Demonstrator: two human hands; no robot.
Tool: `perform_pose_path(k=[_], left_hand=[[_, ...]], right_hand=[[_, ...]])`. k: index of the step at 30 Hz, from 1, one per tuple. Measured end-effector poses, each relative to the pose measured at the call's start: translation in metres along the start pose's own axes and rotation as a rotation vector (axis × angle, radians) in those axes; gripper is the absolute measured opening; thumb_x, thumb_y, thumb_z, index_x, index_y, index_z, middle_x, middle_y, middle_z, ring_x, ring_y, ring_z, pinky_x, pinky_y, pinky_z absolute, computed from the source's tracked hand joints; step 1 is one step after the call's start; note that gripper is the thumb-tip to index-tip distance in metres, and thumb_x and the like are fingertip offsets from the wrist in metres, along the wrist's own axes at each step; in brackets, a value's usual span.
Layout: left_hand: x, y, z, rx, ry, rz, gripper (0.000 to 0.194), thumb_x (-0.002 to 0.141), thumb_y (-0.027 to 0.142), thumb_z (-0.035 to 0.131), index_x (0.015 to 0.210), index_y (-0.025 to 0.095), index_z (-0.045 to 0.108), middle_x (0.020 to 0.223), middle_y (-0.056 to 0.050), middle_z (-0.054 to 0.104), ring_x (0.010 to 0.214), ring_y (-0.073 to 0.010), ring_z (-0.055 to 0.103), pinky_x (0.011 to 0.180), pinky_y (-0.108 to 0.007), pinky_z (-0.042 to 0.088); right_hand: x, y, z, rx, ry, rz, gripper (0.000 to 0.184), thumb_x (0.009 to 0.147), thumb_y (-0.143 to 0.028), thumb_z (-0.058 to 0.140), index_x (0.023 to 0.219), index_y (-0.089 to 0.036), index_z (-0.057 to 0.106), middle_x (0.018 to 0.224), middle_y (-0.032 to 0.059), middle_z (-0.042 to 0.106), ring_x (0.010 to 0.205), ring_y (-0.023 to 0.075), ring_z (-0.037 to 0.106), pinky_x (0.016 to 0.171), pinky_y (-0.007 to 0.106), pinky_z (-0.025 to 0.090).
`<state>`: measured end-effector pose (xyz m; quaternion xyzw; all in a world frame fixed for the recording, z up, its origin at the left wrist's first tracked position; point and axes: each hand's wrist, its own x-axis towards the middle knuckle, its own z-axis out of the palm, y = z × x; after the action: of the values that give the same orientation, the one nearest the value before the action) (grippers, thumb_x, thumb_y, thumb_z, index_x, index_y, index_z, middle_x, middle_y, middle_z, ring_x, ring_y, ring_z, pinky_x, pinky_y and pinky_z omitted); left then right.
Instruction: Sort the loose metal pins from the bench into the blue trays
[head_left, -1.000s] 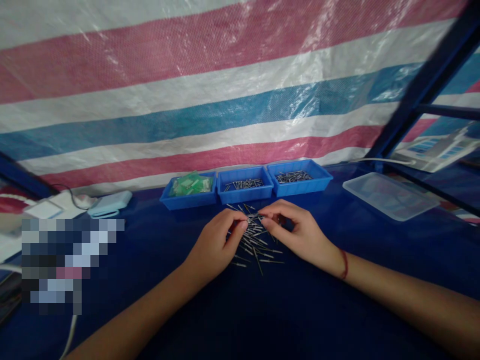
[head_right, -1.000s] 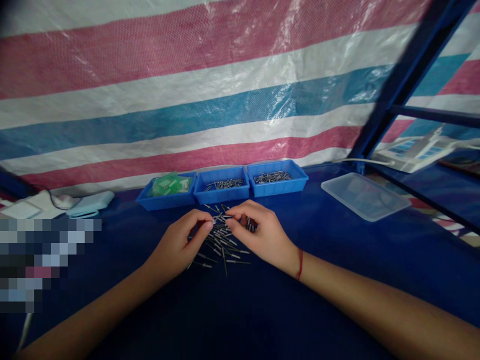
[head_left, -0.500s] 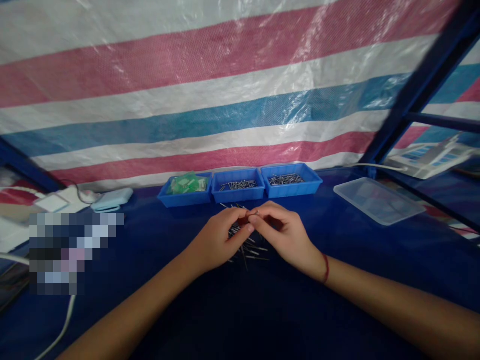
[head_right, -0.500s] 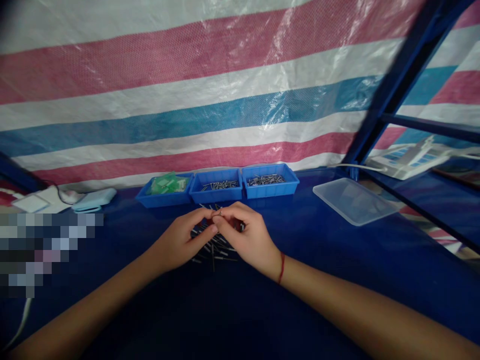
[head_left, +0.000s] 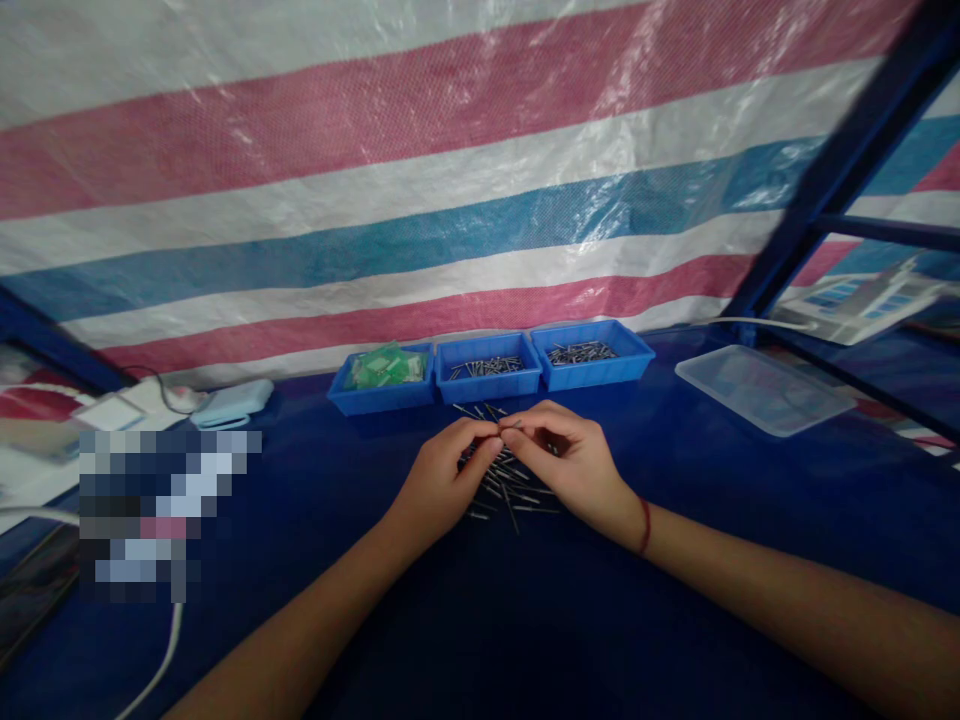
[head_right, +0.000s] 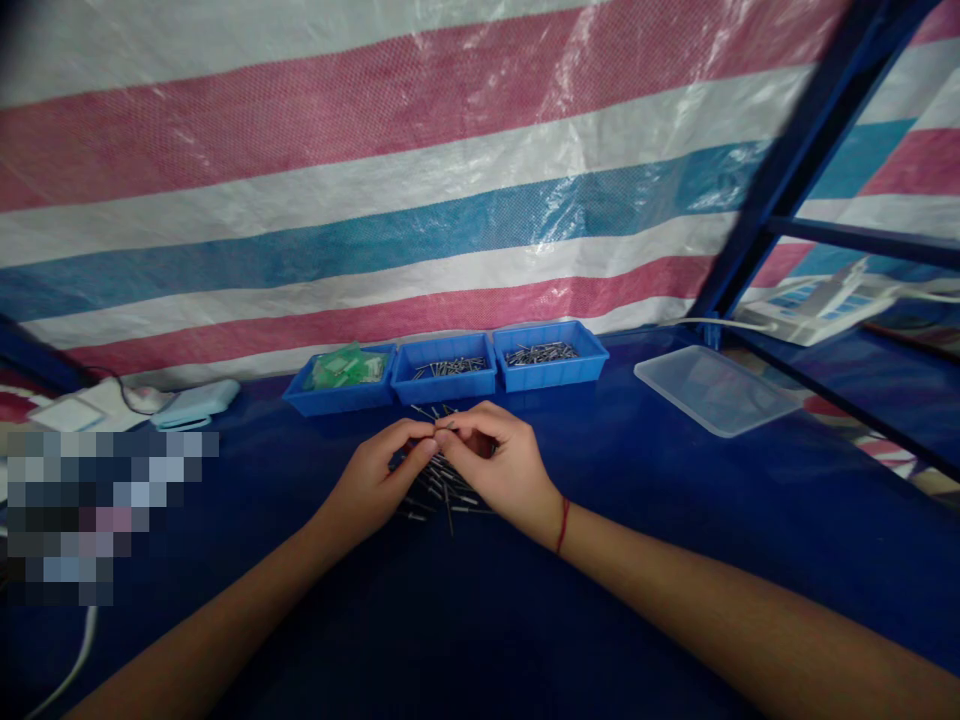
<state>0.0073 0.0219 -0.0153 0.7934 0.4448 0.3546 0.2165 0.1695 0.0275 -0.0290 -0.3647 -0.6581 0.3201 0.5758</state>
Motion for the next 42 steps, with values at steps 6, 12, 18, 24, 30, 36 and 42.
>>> perform_pose_path(k=[6, 12, 18, 24, 30, 36, 42], left_hand=[[-0.003, -0.005, 0.001, 0.0, 0.089, 0.042, 0.011, 0.088, 0.02, 0.049, 0.092, 0.019, 0.06, 0.09, -0.003, 0.064, 0.082, -0.0153, 0.059, 0.073, -0.027, 0.046], [-0.008, 0.001, 0.002, -0.01, 0.198, 0.07, 0.01, 0.087, 0.018, 0.051, 0.094, 0.019, 0.058, 0.09, -0.003, 0.062, 0.082, -0.0151, 0.058, 0.071, -0.026, 0.045], [-0.012, 0.009, 0.004, -0.014, 0.247, 0.14, 0.007, 0.087, 0.019, 0.05, 0.091, 0.019, 0.056, 0.086, -0.002, 0.061, 0.077, -0.0143, 0.057, 0.068, -0.026, 0.044], [-0.013, 0.012, 0.006, -0.001, 0.204, 0.099, 0.007, 0.088, 0.022, 0.049, 0.087, 0.018, 0.054, 0.082, -0.002, 0.059, 0.074, -0.0138, 0.055, 0.069, -0.027, 0.044], [-0.01, 0.01, 0.006, -0.004, 0.173, -0.018, 0.01, 0.088, 0.023, 0.048, 0.096, 0.019, 0.054, 0.085, -0.002, 0.061, 0.075, -0.0144, 0.057, 0.07, -0.028, 0.045], [-0.006, 0.005, 0.001, 0.077, 0.086, -0.007, 0.013, 0.088, 0.023, 0.048, 0.098, 0.018, 0.055, 0.092, -0.003, 0.063, 0.078, -0.0153, 0.058, 0.07, -0.029, 0.046], [0.002, -0.014, -0.03, 0.391, -0.234, 0.135, 0.023, 0.09, 0.017, 0.039, 0.094, 0.016, 0.062, 0.097, -0.007, 0.063, 0.09, -0.02, 0.059, 0.085, -0.037, 0.044]], right_hand=[[0.0, -0.009, -0.001, -0.153, 0.005, -0.053, 0.006, 0.077, -0.022, 0.063, 0.079, -0.018, 0.068, 0.066, -0.0007, 0.054, 0.055, 0.0094, 0.048, 0.05, 0.024, 0.039], [-0.002, -0.015, -0.006, -0.243, -0.058, -0.102, 0.009, 0.08, -0.023, 0.061, 0.082, -0.018, 0.068, 0.067, 0.0009, 0.057, 0.057, 0.0109, 0.049, 0.051, 0.025, 0.04], [-0.004, -0.012, -0.011, -0.115, -0.189, -0.063, 0.012, 0.083, -0.024, 0.059, 0.089, -0.022, 0.07, 0.084, 0.0041, 0.063, 0.076, 0.0144, 0.059, 0.068, 0.029, 0.047], [-0.005, -0.014, -0.013, 0.03, -0.26, 0.026, 0.016, 0.082, -0.033, 0.059, 0.078, -0.02, 0.068, 0.077, 0.0025, 0.062, 0.071, 0.0128, 0.058, 0.066, 0.027, 0.047], [0.026, 0.008, -0.032, -0.019, 0.237, 0.257, 0.041, 0.08, -0.052, 0.053, 0.075, -0.014, 0.067, 0.057, -0.0016, 0.049, 0.05, 0.0081, 0.043, 0.046, 0.022, 0.036], [0.036, 0.025, -0.053, 0.068, 0.315, 0.556, 0.052, 0.076, -0.06, 0.049, 0.07, -0.011, 0.066, 0.062, 0.0011, 0.051, 0.041, 0.0049, 0.033, 0.036, 0.021, 0.022], [0.019, 0.013, -0.04, 0.051, 0.133, 0.535, 0.043, 0.077, -0.052, 0.052, 0.063, -0.014, 0.065, 0.058, -0.0008, 0.05, 0.044, 0.006, 0.037, 0.04, 0.021, 0.025]])
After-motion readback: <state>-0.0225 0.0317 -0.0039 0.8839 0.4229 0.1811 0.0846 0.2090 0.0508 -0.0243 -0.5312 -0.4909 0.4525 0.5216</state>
